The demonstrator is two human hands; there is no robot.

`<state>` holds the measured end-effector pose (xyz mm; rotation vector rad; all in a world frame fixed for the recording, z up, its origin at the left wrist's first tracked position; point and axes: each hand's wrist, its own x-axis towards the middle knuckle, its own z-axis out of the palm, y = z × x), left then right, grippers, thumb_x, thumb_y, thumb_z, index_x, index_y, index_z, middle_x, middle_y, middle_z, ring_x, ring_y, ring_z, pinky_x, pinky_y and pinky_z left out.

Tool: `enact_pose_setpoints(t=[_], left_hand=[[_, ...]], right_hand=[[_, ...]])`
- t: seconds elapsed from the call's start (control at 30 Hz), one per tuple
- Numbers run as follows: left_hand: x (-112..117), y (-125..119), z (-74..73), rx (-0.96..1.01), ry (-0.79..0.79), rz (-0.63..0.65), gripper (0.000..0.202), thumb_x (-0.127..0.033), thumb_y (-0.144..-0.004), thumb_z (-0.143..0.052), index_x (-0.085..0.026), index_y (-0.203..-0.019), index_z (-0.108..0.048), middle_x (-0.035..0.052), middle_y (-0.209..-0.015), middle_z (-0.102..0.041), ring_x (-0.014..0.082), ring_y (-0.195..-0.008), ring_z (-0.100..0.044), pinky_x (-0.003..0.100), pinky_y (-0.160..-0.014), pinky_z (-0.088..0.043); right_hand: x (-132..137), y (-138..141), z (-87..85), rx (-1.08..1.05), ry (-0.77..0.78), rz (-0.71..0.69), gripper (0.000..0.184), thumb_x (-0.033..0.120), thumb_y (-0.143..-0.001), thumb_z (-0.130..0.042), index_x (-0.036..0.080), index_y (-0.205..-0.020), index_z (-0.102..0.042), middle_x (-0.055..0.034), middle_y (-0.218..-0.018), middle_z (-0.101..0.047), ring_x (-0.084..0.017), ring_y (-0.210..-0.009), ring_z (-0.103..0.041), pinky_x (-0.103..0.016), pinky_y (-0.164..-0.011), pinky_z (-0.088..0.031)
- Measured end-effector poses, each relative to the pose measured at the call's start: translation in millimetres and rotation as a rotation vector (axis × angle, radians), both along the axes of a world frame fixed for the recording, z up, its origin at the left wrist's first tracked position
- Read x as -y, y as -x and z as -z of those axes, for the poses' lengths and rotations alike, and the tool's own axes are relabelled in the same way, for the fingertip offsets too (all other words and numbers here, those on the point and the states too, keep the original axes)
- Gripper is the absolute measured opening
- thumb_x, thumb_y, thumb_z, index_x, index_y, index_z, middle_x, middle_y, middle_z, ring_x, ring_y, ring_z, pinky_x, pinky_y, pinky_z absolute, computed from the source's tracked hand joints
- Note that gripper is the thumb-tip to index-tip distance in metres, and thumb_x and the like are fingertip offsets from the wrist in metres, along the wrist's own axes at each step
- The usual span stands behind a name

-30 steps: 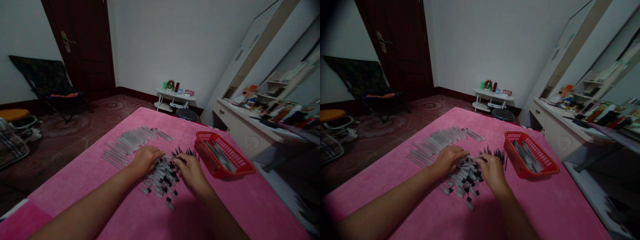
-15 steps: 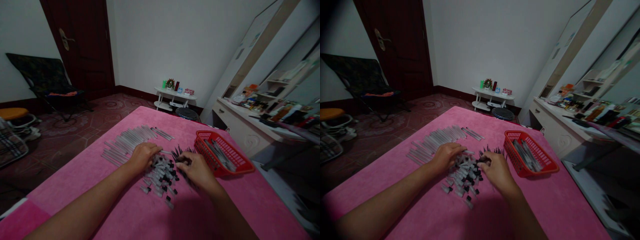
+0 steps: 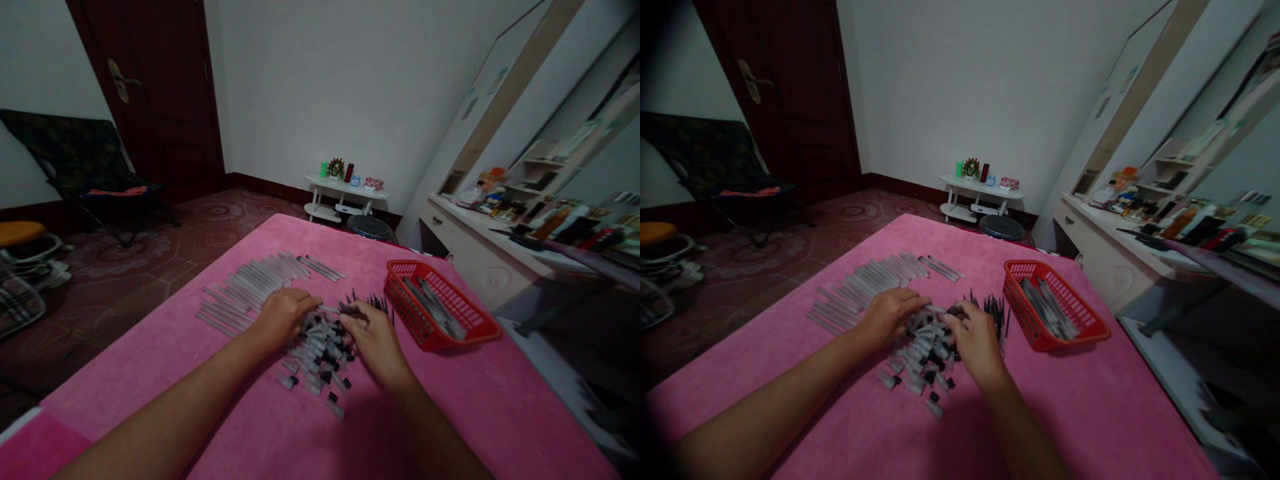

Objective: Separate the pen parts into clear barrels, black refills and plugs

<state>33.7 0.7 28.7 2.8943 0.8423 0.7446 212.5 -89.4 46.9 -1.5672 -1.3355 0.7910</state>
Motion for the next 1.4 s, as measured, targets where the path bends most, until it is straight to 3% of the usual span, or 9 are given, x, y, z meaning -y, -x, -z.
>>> enact_pose_setpoints(t=[0.23,0.37,0.53,0.63,0.73,0.9,1.1,1.27,1.4], left_hand=[[-2.2,1.2,2.6,0.067,0.065,-0.011,0.046,-0.004,-0.068,-0.048,-0.019,-0.109,-0.061,0.0046,-0.086,-0.067,0.019,-0.081,-0.061,0.028,-0.071,-0.043],[-5.3,1.8,8.1,0.15,0.106,-0.046,0.045,-0.003,-0.072,-0.048,-0.02,-0.112,-0.061,0.0059,-0.097,-0.069,0.0193,-0.089,-0.063,0.029,-0.076,-0.046],[-7.0,-0.1,12.8,0.231,0.13,-0.069,0.036,-0.01,-0.08,-0.049,-0.019,-0.112,-0.062,0.0068,-0.101,-0.069,0.0199,-0.094,-0.063,0.031,-0.08,-0.047],[-5.6,-1.2,9.4,0.291,0.138,-0.075,0.031,-0.014,-0.084,-0.048,-0.018,-0.111,-0.063,0.0073,-0.098,-0.068,0.0189,-0.091,-0.061,0.03,-0.08,-0.046],[-3.3,-1.0,-0.4,0.32,0.113,-0.052,0.029,-0.015,-0.085,-0.048,-0.019,-0.107,-0.066,0.0075,-0.095,-0.064,0.0184,-0.09,-0.058,0.03,-0.079,-0.045],[-4.9,10.7,-23.3,0.463,0.09,-0.185,0.021,-0.025,-0.081,-0.058,-0.022,-0.095,-0.072,0.0062,-0.084,-0.059,0.0188,-0.084,-0.054,0.032,-0.073,-0.044],[-16.1,66.6,-30.8,0.816,0.805,-0.388,0.027,-0.038,-0.072,-0.067,-0.013,-0.082,-0.069,0.0,-0.063,-0.059,0.0113,-0.054,-0.053,0.024,-0.054,-0.045],[-14.9,132.9,-9.8,0.825,1.222,-0.552,0.032,-0.039,-0.061,-0.076,-0.013,-0.067,-0.06,-0.0019,-0.05,-0.057,0.0095,-0.042,-0.052,0.021,-0.045,-0.044],[-4.2,169.4,6.8,0.762,1.431,-0.655,0.035,-0.044,-0.063,-0.074,-0.013,-0.074,-0.064,0.0026,-0.054,-0.062,0.0122,-0.045,-0.057,0.022,-0.044,-0.046]], right_hand=[[2.6,-15.7,-20.4,-0.036,-0.137,0.118,0.012,0.026,-0.074,-0.06,0.015,-0.075,-0.06,-0.0023,-0.064,-0.062,-0.014,-0.054,-0.06,-0.022,-0.047,-0.044],[5.8,-35.1,-38.6,-0.267,-0.375,0.289,0.01,0.024,-0.075,-0.06,0.015,-0.079,-0.059,-0.0089,-0.088,-0.069,-0.014,-0.061,-0.065,-0.022,-0.049,-0.047],[12.7,-50.9,-52.7,-0.229,-0.636,0.443,0.005,0.018,-0.076,-0.061,0.016,-0.078,-0.058,-0.0057,-0.081,-0.067,-0.015,-0.064,-0.066,-0.025,-0.057,-0.053],[15.4,-53.2,-49.6,0.159,-0.667,0.339,0.006,0.016,-0.077,-0.06,0.018,-0.083,-0.061,-0.0062,-0.087,-0.067,-0.018,-0.076,-0.066,-0.032,-0.072,-0.054],[13.1,-51.7,-34.7,0.575,-0.66,0.069,0.018,0.009,-0.077,-0.054,0.02,-0.088,-0.063,-0.0071,-0.093,-0.067,-0.02,-0.089,-0.064,-0.035,-0.084,-0.051],[6.3,-45.4,-5.4,0.808,-0.611,-0.233,0.032,0.002,-0.078,-0.043,0.02,-0.096,-0.062,-0.0082,-0.099,-0.067,-0.02,-0.096,-0.062,-0.035,-0.087,-0.05],[6.2,-47.2,0.9,0.895,-0.539,-0.245,0.029,0.002,-0.078,-0.043,0.018,-0.092,-0.063,-0.0089,-0.096,-0.067,-0.02,-0.092,-0.061,-0.033,-0.082,-0.049],[7.9,-48.5,0.3,0.946,-0.437,-0.247,0.027,0.003,-0.074,-0.045,0.018,-0.082,-0.066,-0.0067,-0.081,-0.067,-0.019,-0.08,-0.06,-0.03,-0.073,-0.045],[9.7,-47.9,3.5,0.95,-0.354,-0.278,0.026,0.005,-0.072,-0.046,0.018,-0.08,-0.066,-0.0048,-0.076,-0.066,-0.018,-0.074,-0.059,-0.027,-0.068,-0.042]])
